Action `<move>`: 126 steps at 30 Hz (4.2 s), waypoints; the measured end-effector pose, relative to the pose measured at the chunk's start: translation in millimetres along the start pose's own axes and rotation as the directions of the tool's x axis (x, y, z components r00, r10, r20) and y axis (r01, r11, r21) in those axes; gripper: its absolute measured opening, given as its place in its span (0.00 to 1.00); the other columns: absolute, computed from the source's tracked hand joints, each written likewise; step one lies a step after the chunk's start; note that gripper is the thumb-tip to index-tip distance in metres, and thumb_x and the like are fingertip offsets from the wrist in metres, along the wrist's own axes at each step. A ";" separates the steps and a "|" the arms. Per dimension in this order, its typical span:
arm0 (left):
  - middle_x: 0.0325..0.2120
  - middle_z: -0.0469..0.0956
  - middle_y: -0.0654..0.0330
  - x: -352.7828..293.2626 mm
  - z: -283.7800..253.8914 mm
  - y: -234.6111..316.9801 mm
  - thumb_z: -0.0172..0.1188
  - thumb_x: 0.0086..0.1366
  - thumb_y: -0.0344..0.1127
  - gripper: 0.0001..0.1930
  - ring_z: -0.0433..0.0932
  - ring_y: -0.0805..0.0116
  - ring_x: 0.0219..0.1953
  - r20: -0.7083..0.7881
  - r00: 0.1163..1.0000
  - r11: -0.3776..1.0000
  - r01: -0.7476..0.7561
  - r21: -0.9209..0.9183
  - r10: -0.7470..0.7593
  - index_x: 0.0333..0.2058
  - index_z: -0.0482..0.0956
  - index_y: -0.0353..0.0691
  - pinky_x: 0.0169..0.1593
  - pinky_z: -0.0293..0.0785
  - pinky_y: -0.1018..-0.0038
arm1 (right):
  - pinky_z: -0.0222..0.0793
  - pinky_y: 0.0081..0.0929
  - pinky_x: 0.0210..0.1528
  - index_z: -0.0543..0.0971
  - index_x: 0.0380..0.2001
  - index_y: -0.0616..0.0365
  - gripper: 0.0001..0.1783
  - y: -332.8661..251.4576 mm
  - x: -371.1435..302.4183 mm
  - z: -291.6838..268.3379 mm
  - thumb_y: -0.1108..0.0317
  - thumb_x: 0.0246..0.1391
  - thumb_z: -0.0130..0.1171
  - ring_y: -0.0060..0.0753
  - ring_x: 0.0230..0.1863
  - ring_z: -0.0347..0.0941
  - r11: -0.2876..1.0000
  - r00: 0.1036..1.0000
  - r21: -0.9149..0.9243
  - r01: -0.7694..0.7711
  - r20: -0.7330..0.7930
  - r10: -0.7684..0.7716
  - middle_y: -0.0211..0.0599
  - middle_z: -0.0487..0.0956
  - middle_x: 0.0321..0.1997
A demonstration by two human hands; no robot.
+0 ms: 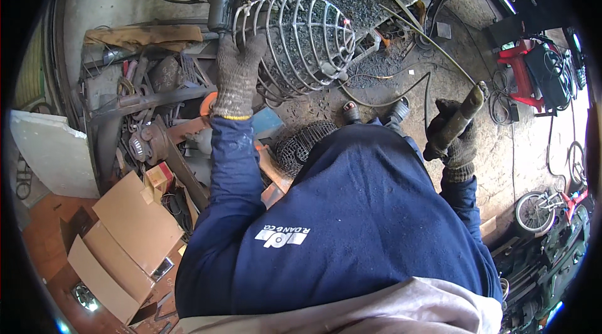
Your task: The person uses a grinder on a wire-mesh frame, then strikes it with a hammer before welding several points on the frame with a welding rod.
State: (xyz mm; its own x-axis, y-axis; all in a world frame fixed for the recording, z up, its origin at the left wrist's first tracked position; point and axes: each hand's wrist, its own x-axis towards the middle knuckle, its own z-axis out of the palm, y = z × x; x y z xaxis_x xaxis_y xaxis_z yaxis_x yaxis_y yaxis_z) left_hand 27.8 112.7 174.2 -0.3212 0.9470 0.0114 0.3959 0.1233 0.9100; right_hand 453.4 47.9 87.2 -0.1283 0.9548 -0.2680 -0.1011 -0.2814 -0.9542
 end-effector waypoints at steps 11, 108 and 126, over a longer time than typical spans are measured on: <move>0.46 0.76 0.54 15.3 1.9 -13.4 0.62 0.63 0.55 0.33 0.73 0.65 0.48 0.029 0.996 0.983 0.079 0.164 -0.085 0.55 0.70 0.33 0.54 0.69 0.68 | 0.74 0.25 0.42 0.73 0.51 0.63 0.34 -2.2 -11.4 -3.9 0.60 0.43 0.74 0.24 0.36 0.76 1.000 0.999 0.011 0.021 -0.025 -0.021 0.32 0.79 0.37; 0.56 0.72 0.57 -58.6 38.9 9.6 0.49 0.69 0.57 0.27 0.73 0.57 0.55 -0.078 0.834 0.554 0.289 -0.781 -0.546 0.59 0.68 0.45 0.57 0.73 0.60 | 0.67 0.23 0.27 0.75 0.50 0.59 0.17 -7.4 129.4 -68.5 0.64 0.60 0.57 0.23 0.26 0.69 0.972 0.967 -0.225 0.065 0.254 -0.006 0.28 0.74 0.29; 0.55 0.73 0.53 -92.5 70.5 -13.5 0.56 0.65 0.60 0.33 0.75 0.55 0.53 -0.171 0.690 0.598 0.444 -0.667 -0.703 0.60 0.68 0.42 0.55 0.75 0.58 | 0.69 0.24 0.30 0.75 0.49 0.64 0.30 -20.6 104.1 -43.2 0.57 0.45 0.69 0.24 0.26 0.72 0.943 0.937 -0.309 -0.122 0.277 0.212 0.29 0.75 0.25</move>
State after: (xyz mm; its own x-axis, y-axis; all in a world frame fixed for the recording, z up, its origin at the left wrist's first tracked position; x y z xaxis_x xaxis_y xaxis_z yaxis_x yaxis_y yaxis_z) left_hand 112.8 44.4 131.7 -0.6472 0.5161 -0.5611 -0.4797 0.2963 0.8259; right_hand 484.8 157.2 73.3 -0.4154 0.8088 -0.4164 0.2248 -0.3523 -0.9085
